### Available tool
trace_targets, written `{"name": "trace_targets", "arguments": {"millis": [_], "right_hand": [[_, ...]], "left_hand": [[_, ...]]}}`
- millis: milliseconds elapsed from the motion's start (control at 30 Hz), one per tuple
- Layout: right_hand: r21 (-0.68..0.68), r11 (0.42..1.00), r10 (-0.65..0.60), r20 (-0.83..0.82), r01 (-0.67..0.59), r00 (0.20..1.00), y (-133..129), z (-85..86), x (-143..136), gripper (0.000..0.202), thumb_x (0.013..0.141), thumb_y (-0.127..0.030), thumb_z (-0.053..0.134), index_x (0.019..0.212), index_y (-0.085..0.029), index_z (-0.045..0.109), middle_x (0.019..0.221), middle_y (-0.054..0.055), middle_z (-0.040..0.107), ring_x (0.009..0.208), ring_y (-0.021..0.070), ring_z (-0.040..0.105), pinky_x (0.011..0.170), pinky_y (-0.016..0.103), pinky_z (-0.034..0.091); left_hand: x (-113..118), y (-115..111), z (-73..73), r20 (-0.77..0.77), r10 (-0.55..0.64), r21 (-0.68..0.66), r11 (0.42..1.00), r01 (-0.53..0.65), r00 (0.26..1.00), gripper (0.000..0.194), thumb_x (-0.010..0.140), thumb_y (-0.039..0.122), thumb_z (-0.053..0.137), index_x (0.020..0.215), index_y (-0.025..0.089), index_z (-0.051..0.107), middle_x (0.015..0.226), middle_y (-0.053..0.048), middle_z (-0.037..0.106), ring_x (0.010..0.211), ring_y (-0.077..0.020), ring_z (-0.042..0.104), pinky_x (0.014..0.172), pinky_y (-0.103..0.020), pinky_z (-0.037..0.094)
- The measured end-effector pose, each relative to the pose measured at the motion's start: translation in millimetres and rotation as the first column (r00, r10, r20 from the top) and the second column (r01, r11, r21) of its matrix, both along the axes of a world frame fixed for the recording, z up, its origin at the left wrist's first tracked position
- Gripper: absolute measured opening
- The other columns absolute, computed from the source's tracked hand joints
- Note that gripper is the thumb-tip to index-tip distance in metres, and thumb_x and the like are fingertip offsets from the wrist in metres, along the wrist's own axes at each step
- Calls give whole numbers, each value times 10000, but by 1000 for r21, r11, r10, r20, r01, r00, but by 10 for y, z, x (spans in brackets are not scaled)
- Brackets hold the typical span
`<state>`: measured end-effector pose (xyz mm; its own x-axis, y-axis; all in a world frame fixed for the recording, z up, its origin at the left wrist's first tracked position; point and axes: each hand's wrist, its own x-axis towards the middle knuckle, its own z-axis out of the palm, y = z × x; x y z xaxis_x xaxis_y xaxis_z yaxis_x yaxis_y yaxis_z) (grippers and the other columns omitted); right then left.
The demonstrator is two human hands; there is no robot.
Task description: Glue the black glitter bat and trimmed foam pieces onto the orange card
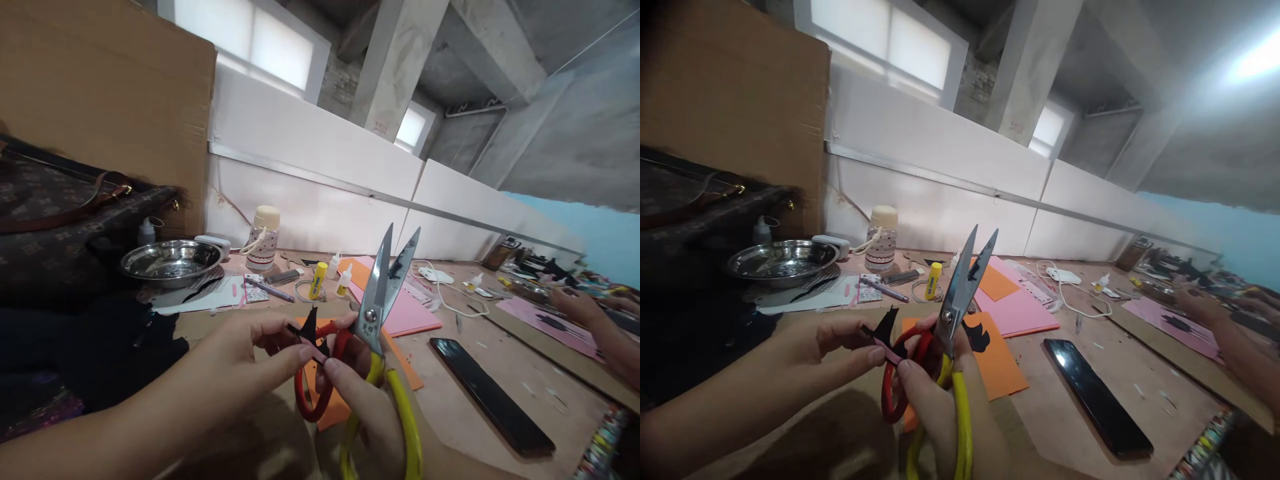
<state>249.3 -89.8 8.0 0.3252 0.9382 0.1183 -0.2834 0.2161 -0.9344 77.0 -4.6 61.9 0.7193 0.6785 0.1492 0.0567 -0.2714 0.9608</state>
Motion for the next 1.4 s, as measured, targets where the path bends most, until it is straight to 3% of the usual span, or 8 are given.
{"name": "trace_targets", "arguments": {"millis": [167,333,467,667,867,1033,1167,1400], "right_hand": [[-74,970,240,91,-233,967,-74,71,69,617,826,-589,1006,1275,-281,716,1002,14,759,802,184,719,747,307,610],[-42,968,249,81,-246,965,-89,85,24,631,799,-623,1016,1232,-253,747,1059,40,725,996,207,720,888,298,578],[18,977,211,45,-212,976,-65,94,-8,576,808,-594,1013,1204,-282,734,1044,50,721,1113,274,743,988,373,607],[26,971,232,131,-237,964,-83,72,18,602,838,-516,1007,1302,-310,683,1102,55,760,1132,273,740,1036,404,600],[77,980,181,44,-184,983,-55,-18,7,523,880,-482,981,1254,-307,660,1016,4,731,988,208,709,949,330,589],[107,987,112,100,-122,989,6,-69,57,554,814,-410,1020,1209,-310,645,1009,6,756,950,226,757,871,323,625],[-21,997,81,185,-78,979,-77,45,16,551,835,-507,991,1240,-290,687,1085,45,787,1047,268,760,919,359,615],[-16,988,157,177,-156,972,-83,87,45,566,839,-639,969,1219,-285,742,1024,42,717,954,230,696,873,335,591]], "left_hand": [[-74,96,63,56,29,41,999,-31,998,315,933,538,697,894,246,808,932,-35,865,924,-266,803,843,-346,603],[-285,227,241,-21,44,126,991,-41,999,353,951,609,715,962,284,854,1049,-6,879,1063,-284,806,924,-334,580],[-348,182,337,-167,51,270,963,-4,985,297,932,510,680,838,284,849,827,17,825,816,-228,739,733,-276,519],[-217,11,294,-327,-38,158,983,94,944,255,848,425,631,825,297,850,899,21,860,909,-251,766,774,-269,537],[-137,-54,235,-215,-113,68,989,130,970,208,846,412,652,806,287,814,883,37,864,879,-221,776,781,-255,558],[-97,-80,131,-205,19,66,998,-6,979,229,834,476,707,778,272,794,903,-1,864,930,-265,791,817,-302,609],[-98,-73,84,-231,48,76,997,-31,972,337,904,575,663,837,272,793,955,-33,863,989,-297,787,742,-308,610],[-227,0,289,-78,102,137,986,-90,992,317,913,561,721,839,258,783,860,-22,816,814,-232,745,690,-278,598]]}}
